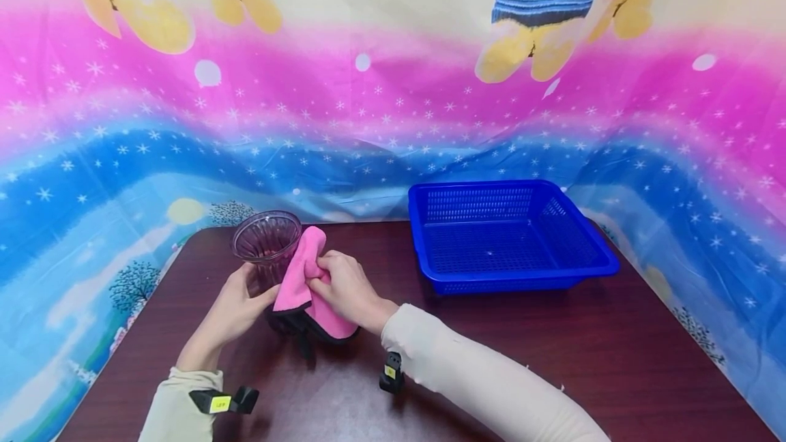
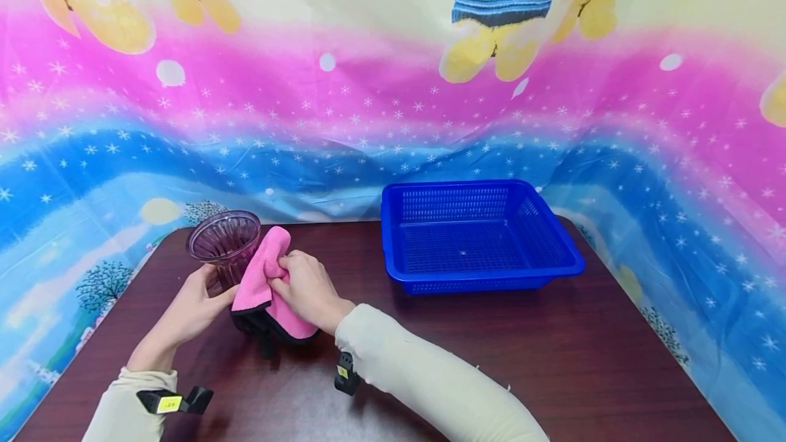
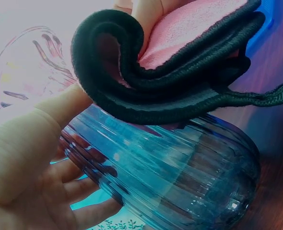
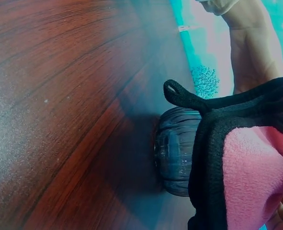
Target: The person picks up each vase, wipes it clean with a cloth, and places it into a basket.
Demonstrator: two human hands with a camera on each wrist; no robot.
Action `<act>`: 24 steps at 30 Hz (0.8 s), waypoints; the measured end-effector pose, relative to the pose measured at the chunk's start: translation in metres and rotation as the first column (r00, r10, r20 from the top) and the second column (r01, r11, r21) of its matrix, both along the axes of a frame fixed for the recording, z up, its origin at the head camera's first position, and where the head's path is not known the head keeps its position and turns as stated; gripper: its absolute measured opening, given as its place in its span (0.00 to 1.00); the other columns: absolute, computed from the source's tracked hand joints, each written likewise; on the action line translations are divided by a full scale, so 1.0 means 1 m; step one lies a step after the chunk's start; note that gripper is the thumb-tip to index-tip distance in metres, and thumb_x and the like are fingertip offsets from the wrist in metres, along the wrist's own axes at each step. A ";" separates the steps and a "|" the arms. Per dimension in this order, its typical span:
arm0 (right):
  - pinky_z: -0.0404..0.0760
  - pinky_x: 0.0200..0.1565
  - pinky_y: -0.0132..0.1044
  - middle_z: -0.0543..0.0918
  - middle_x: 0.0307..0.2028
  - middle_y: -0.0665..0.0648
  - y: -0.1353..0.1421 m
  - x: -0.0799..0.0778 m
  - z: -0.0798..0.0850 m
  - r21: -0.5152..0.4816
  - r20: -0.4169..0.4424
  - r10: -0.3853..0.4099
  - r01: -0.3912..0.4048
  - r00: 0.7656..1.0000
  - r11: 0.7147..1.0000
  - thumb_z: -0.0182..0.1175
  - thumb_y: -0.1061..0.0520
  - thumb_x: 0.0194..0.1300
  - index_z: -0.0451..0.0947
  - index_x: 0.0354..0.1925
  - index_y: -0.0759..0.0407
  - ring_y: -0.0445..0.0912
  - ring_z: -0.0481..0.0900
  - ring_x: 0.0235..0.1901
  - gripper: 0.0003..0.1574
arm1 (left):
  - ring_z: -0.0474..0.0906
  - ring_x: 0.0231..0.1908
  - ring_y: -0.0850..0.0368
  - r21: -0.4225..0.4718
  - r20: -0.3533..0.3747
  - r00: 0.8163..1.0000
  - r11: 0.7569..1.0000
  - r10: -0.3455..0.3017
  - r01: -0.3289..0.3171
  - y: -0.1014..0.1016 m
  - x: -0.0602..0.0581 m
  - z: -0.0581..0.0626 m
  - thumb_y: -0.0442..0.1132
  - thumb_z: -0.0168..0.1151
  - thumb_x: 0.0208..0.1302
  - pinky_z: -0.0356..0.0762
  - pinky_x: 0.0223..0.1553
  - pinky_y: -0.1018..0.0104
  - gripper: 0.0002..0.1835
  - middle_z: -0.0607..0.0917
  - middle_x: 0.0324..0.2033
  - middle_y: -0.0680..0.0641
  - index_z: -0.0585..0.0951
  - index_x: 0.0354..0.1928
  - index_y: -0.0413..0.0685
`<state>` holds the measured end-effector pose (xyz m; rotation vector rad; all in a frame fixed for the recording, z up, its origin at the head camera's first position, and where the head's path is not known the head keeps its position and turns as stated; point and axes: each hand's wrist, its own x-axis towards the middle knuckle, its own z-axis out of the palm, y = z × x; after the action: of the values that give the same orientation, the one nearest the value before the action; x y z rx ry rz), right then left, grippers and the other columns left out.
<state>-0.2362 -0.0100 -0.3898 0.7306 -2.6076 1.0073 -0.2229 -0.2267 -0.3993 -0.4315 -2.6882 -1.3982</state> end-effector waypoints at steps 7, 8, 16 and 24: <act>0.69 0.30 0.24 0.81 0.29 0.53 0.001 0.000 -0.006 0.047 -0.006 -0.004 0.005 1.000 0.999 0.68 0.55 0.65 0.84 0.31 0.57 0.40 0.73 0.29 0.07 | 0.73 0.66 0.31 0.007 -0.002 1.000 1.000 0.014 -0.014 0.001 0.000 0.000 0.43 0.66 0.68 0.72 0.64 0.37 0.36 0.75 0.65 0.29 0.64 0.71 0.34; 0.69 0.30 0.24 0.81 0.29 0.53 0.001 0.000 -0.006 0.050 -0.003 -0.006 0.006 1.000 0.999 0.68 0.55 0.65 0.84 0.31 0.57 0.40 0.73 0.29 0.07 | 0.73 0.65 0.31 0.007 -0.003 1.000 1.000 0.016 -0.016 0.001 0.000 0.000 0.43 0.66 0.68 0.72 0.64 0.37 0.36 0.75 0.65 0.29 0.64 0.70 0.33; 0.68 0.30 0.24 0.79 0.28 0.53 0.002 0.000 -0.013 0.059 0.019 -0.011 0.010 1.000 0.998 0.69 0.56 0.65 0.85 0.32 0.58 0.39 0.71 0.27 0.07 | 0.75 0.65 0.33 0.027 -0.003 1.000 1.000 0.014 -0.014 0.002 -0.001 -0.001 0.42 0.66 0.68 0.74 0.63 0.39 0.35 0.76 0.64 0.29 0.64 0.70 0.33; 0.68 0.29 0.24 0.74 0.25 0.51 0.004 0.001 -0.021 0.095 0.038 -0.025 0.022 0.999 0.995 0.69 0.57 0.64 0.82 0.28 0.58 0.38 0.70 0.26 0.09 | 0.74 0.66 0.33 0.025 0.015 1.000 1.000 0.017 -0.017 0.002 0.000 0.001 0.45 0.67 0.68 0.73 0.64 0.39 0.37 0.76 0.65 0.30 0.63 0.71 0.35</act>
<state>-0.2356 -0.0063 -0.4105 0.7070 -2.7071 0.9058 -0.2228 -0.2246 -0.3984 -0.3970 -2.6766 -1.4348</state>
